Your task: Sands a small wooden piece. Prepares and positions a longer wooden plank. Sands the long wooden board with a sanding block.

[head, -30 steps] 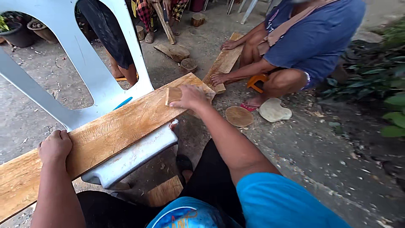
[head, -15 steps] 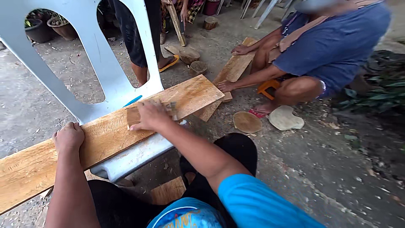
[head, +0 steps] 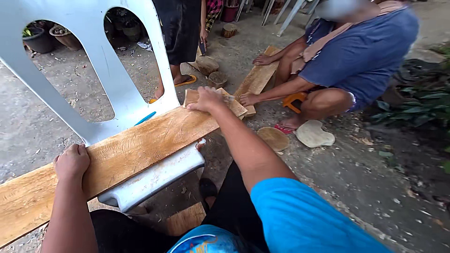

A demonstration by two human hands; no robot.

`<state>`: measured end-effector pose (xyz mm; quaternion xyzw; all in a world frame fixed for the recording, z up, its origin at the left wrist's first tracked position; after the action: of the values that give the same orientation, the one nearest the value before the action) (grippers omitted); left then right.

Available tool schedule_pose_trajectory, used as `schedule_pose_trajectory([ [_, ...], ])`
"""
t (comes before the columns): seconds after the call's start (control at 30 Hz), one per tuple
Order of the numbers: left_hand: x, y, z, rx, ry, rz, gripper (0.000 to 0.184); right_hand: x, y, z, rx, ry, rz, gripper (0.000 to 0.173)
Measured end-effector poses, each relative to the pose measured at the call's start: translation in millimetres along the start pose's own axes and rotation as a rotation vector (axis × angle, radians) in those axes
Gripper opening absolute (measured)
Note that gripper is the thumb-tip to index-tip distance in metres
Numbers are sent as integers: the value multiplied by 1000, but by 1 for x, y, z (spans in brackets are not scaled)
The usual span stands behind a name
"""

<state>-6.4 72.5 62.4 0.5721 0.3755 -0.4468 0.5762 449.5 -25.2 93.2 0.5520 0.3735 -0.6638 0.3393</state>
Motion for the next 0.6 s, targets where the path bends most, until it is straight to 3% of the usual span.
schedule_pose_trajectory([
  [0.07, 0, 2, -1, -18, 7, -2, 51, -5, 53, -11, 167, 15, -9, 96],
  [0.13, 1, 4, -2, -44, 4, -5, 50, -7, 77, -13, 264, 19, 2, 99],
  [0.27, 5, 4, -3, -66, 22, -5, 50, -4, 59, -5, 211, 1, 10, 99],
  [0.37, 6, 1, -6, -61, 20, -17, 50, 6, 0, 15, 28, -19, -25, 99],
  [0.6, 5, -1, -5, -35, 24, -10, 49, 40, -215, 101, -608, 1, -34, 89],
])
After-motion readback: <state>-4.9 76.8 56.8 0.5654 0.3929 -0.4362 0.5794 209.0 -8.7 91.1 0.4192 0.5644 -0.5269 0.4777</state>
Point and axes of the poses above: each hand's wrist, its own z-axis away from the middle knuckle, its own x-axis out of the palm, y = z × x, the point moved 4 cm from there along -z, towards the middle knuckle, and after that the axes turned 6 degrees about z, right-handed, at the moved point
